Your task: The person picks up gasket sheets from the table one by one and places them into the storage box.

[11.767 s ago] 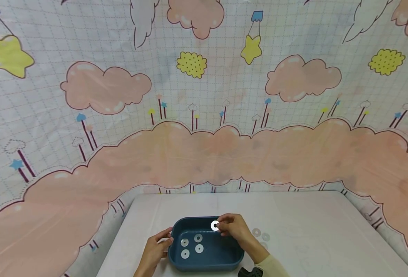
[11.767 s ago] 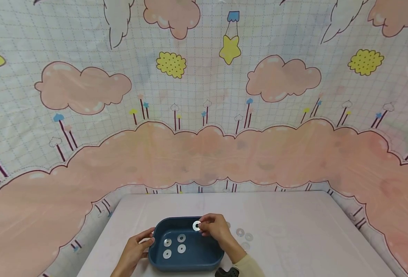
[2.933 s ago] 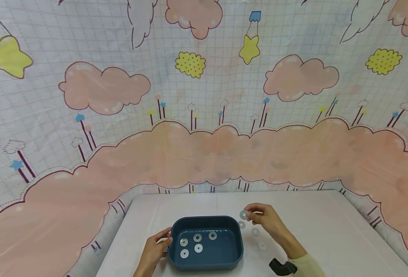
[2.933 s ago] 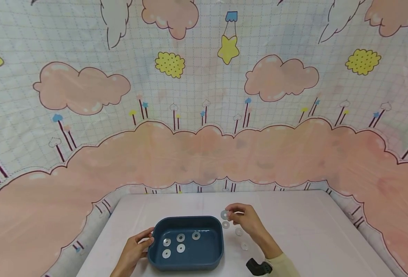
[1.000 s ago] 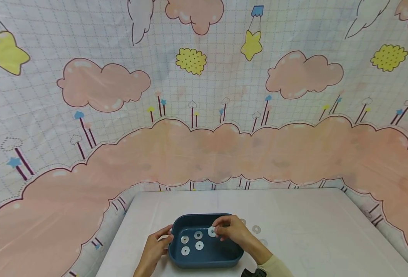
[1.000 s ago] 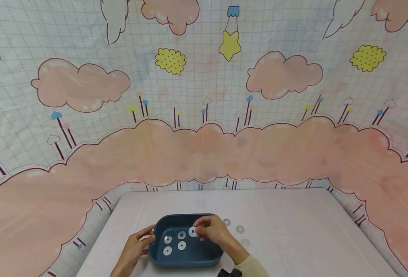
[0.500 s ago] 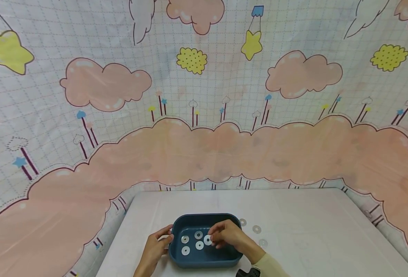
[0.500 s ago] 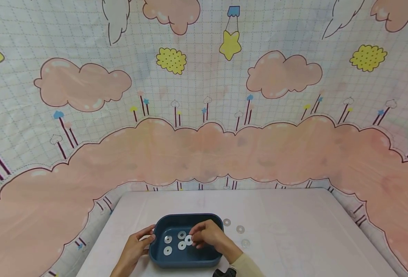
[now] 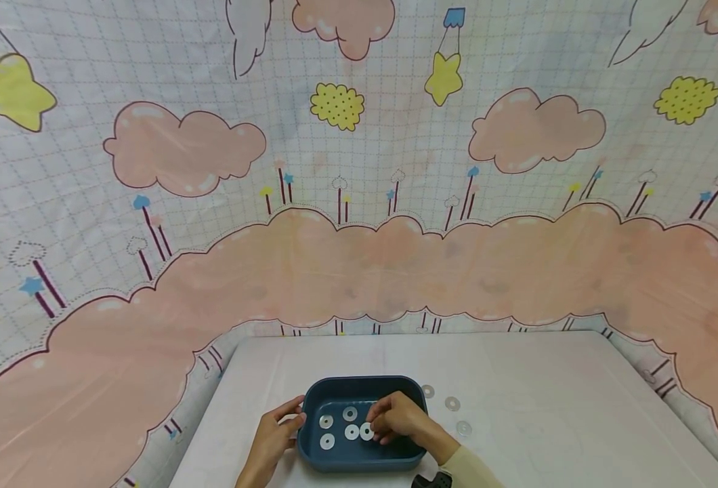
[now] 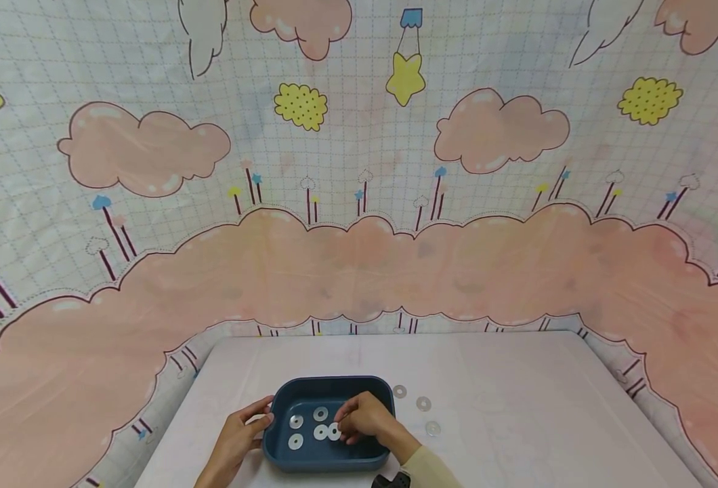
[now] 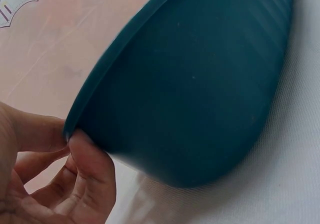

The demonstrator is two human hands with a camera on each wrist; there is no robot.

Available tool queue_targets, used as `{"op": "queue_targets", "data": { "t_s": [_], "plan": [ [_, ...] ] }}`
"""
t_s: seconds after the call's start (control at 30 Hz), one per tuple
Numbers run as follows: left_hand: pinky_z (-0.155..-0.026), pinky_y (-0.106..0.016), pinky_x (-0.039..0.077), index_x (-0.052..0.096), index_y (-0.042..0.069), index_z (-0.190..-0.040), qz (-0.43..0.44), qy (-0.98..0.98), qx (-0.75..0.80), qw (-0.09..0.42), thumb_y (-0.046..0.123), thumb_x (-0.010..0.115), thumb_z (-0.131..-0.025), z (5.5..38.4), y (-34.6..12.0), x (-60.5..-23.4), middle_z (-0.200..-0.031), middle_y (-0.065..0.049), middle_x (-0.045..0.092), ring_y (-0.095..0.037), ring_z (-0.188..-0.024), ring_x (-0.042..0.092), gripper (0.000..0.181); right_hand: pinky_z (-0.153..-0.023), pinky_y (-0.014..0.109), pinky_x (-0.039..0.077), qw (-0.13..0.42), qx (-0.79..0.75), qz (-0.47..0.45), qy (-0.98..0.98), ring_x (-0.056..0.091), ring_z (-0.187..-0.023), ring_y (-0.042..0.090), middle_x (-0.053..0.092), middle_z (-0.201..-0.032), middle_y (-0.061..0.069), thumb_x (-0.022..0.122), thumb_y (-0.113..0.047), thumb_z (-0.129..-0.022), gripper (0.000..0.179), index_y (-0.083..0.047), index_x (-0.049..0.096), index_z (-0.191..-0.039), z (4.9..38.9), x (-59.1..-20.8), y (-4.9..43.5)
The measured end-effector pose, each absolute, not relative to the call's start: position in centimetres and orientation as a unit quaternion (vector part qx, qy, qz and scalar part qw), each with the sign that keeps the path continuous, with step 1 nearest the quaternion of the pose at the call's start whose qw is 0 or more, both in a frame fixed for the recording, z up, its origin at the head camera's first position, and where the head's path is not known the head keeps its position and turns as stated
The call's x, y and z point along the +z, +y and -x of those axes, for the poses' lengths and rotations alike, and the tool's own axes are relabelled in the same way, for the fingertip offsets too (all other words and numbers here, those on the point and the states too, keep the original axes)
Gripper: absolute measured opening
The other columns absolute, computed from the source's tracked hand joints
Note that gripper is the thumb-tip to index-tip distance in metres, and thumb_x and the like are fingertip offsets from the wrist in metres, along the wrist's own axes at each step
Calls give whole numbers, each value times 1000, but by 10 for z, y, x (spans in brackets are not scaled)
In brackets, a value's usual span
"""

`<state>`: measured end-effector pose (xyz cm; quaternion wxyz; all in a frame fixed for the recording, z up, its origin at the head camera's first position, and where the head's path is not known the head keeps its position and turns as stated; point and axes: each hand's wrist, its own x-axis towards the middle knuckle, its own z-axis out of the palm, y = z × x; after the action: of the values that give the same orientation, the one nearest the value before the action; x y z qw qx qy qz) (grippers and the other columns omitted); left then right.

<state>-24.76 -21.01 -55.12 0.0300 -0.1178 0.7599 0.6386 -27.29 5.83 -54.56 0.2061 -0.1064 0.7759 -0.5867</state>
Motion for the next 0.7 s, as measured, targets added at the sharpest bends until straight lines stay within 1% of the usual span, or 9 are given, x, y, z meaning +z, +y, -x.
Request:
{"op": "queue_targets", "data": {
  "t_s": [0.23, 0.43, 0.57, 0.7],
  "plan": [
    [-67, -34, 54, 56, 2, -137, 117, 760, 639, 29, 7, 62, -92, 247, -209, -550, -112, -11, 52, -18, -88, 56, 47, -50, 26, 54, 201, -561, 107, 796, 61, -55, 12, 64, -66, 5, 67, 5, -78, 9, 2, 72, -85, 270, -546, 57],
    [-67, -34, 54, 56, 3, -137, 121, 759, 638, 30, 7, 62, -91, 247, -209, -550, -113, -11, 53, -18, -88, 56, 47, -51, 28, 55, 170, -527, 96, 827, 62, -57, 14, 66, -69, 6, 68, 4, -81, 7, -1, 72, -83, 268, -543, 56],
    [-67, -34, 54, 56, 3, -137, 120, 760, 639, 30, 7, 62, -91, 247, -209, -550, -114, -11, 53, -18, -88, 56, 47, -54, 32, 57, 139, -524, 115, 832, 64, -59, 16, 66, -71, 6, 68, 1, -82, 5, 1, 72, -85, 267, -537, 59],
    [-67, -34, 54, 56, 3, -138, 121, 760, 638, 31, 6, 62, -91, 247, -209, -549, -113, -11, 53, -18, -88, 56, 47, -57, 35, 58, 126, -542, 137, 820, 66, -62, 18, 67, -75, 7, 69, -5, -85, 10, 2, 72, -90, 267, -529, 65]
  ]
}}
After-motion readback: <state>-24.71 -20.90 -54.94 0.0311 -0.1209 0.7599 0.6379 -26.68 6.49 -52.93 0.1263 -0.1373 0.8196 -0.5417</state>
